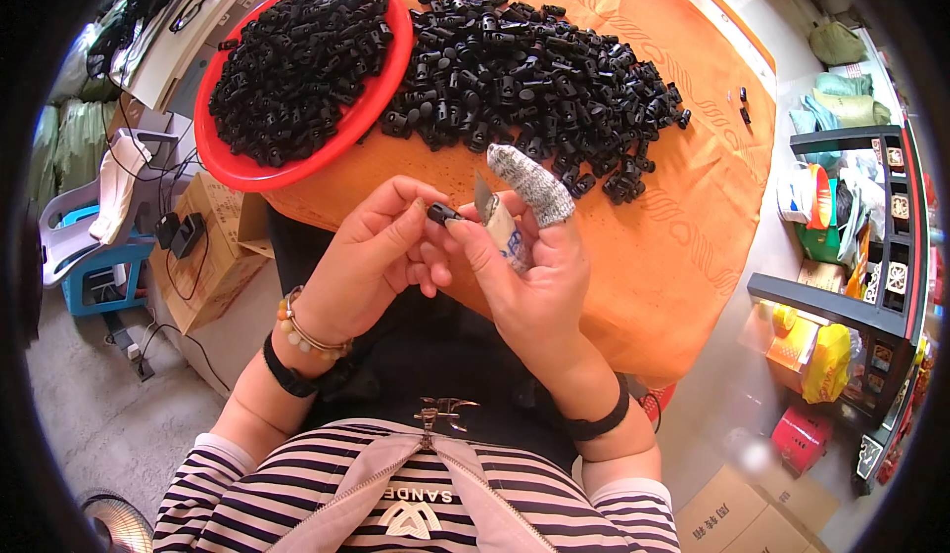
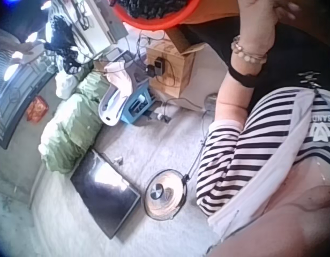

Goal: Trimming excess plastic flash from small black shoe components using a small craft blade.

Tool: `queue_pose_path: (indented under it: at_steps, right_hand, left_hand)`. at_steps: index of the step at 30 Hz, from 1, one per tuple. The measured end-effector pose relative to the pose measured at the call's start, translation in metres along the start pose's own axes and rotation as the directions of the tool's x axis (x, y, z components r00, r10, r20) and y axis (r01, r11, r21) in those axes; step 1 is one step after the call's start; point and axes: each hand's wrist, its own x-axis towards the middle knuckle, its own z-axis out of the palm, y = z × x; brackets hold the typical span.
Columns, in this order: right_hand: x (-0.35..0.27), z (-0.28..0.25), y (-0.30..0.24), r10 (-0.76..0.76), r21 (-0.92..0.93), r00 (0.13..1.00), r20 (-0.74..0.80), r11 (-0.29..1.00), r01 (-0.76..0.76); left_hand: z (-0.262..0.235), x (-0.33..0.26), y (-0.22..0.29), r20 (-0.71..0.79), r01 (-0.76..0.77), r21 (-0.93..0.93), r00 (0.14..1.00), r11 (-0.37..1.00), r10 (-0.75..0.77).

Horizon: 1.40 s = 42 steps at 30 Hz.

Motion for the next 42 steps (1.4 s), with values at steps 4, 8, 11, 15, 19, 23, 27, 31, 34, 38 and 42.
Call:
queue_pose_path:
  at_steps: [4, 8, 11, 15, 19, 23, 27, 31, 34, 38, 42]
  right_hand:
    - [0.004, 0.001, -0.006, 0.073, 0.009, 0.997, 0.04, 0.997, -0.073]
    - [0.006, 0.001, -0.004, 0.12, 0.118, 0.991, 0.054, 0.985, -0.125]
    - [0.005, 0.0, -0.003, 0.154, 0.152, 0.987, 0.054, 0.975, -0.161]
    - [0.005, 0.0, -0.008, 0.242, 0.144, 0.969, 0.045, 0.959, -0.246]
    - [0.005, 0.001, -0.009, 0.264, 0.156, 0.963, 0.061, 0.95, -0.27]
    - [0.009, 0.003, -0.002, 0.207, 0.15, 0.978, 0.034, 0.966, -0.21]
    - [0.01, 0.007, 0.001, 0.17, 0.183, 0.983, 0.075, 0.966, -0.181]
    - [0.012, 0.006, 0.007, 0.19, 0.042, 0.977, 0.101, 0.98, -0.195]
    - [0.012, 0.005, 0.009, 0.173, 0.038, 0.978, 0.115, 0.983, -0.178]
    - [0.01, 0.004, 0.007, 0.087, -0.155, 0.986, 0.143, 0.986, -0.064]
    - [0.01, 0.005, 0.012, -0.058, -0.305, 0.984, 0.17, 0.946, 0.109]
  left_hand:
    - [-0.004, -0.002, 0.003, -0.006, -0.011, -0.015, 1.0, 1.0, 0.011]
    - [-0.007, -0.002, 0.004, 0.037, -0.018, -0.052, 0.999, 0.998, 0.02]
    - [-0.008, -0.003, 0.003, 0.051, -0.021, -0.036, 0.998, 0.999, 0.022]
    - [-0.009, -0.006, 0.004, 0.064, -0.005, -0.036, 0.998, 0.999, 0.007]
    - [-0.003, -0.007, 0.01, 0.015, 0.011, -0.028, 1.0, 1.0, -0.011]
    - [-0.001, -0.006, 0.011, 0.003, 0.015, 0.012, 1.0, 1.0, -0.015]
    - [0.0, -0.005, 0.005, -0.048, -0.082, 0.219, 0.994, 0.972, 0.095]
    - [0.002, -0.005, 0.002, -0.008, -0.151, 0.282, 0.987, 0.948, 0.16]
    - [0.002, -0.005, 0.005, -0.024, -0.102, 0.314, 0.993, 0.944, 0.116]
    - [-0.003, -0.007, 0.008, -0.023, -0.044, 0.287, 0.998, 0.957, 0.053]
    - [-0.004, -0.007, 0.009, -0.016, 0.056, 0.126, 0.998, 0.99, -0.055]
